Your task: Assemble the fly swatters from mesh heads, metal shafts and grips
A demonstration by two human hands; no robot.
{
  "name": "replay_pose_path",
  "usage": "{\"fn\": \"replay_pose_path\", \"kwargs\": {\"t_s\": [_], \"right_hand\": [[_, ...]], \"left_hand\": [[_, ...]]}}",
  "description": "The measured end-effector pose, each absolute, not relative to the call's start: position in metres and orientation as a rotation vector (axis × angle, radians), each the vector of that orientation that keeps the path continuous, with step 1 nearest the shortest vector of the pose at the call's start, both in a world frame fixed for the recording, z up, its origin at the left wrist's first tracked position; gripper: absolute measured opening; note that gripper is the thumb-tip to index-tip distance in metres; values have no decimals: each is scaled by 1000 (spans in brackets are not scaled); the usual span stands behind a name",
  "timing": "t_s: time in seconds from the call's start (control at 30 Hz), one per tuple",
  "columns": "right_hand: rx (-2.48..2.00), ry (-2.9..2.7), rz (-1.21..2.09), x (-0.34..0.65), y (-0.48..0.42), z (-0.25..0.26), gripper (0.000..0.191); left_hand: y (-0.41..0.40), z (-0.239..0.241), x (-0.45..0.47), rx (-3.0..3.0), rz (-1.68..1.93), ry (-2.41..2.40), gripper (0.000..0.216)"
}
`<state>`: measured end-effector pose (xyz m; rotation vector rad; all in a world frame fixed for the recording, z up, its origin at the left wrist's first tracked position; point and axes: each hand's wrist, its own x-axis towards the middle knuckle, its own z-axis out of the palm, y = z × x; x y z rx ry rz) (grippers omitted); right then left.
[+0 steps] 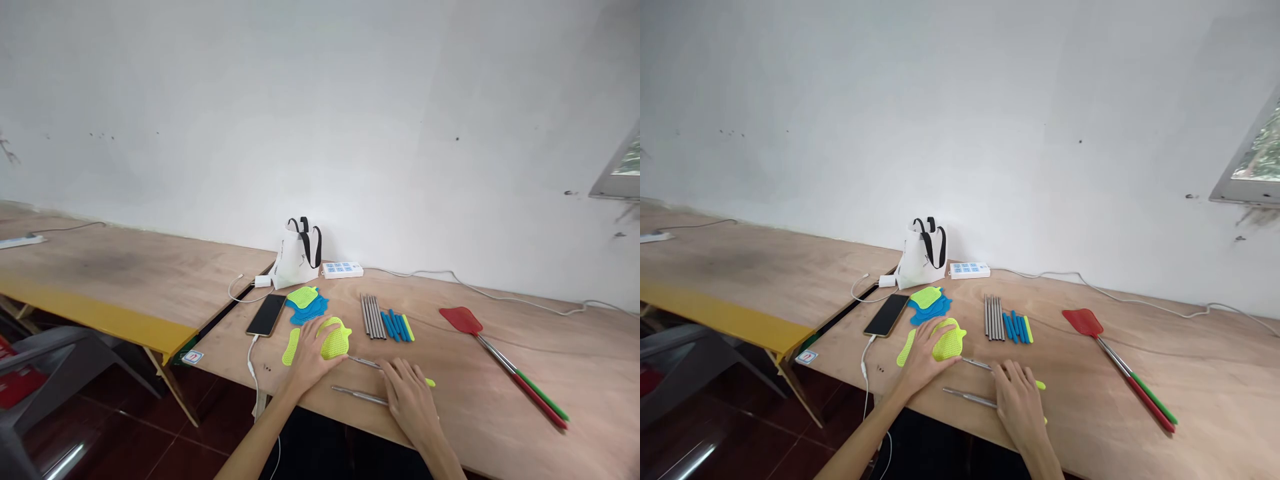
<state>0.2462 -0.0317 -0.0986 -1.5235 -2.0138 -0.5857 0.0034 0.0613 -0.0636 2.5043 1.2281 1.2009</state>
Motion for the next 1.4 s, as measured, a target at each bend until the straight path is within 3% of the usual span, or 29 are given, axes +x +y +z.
{"fn": "replay_pose_path", "kwargs": {"t_s": [0.17,0.47,0.8,1.4], "right_hand": [[-1500,-2098,-685,220,-31,-109,44],[-1586,-2016,-712,237,2,-76,36],[-1871,-2075,-432,258,-34,-119,30],[-1696,-1874,-41,263,-24,-107,45]], "left_hand": [[61,-64,4,2416,1374,1304,57],[60,-63,2,2333,1462,1342,63],[59,-65,4,2318,1399,1311,61],[60,-67,8,2501,1041,1188,58]]}}
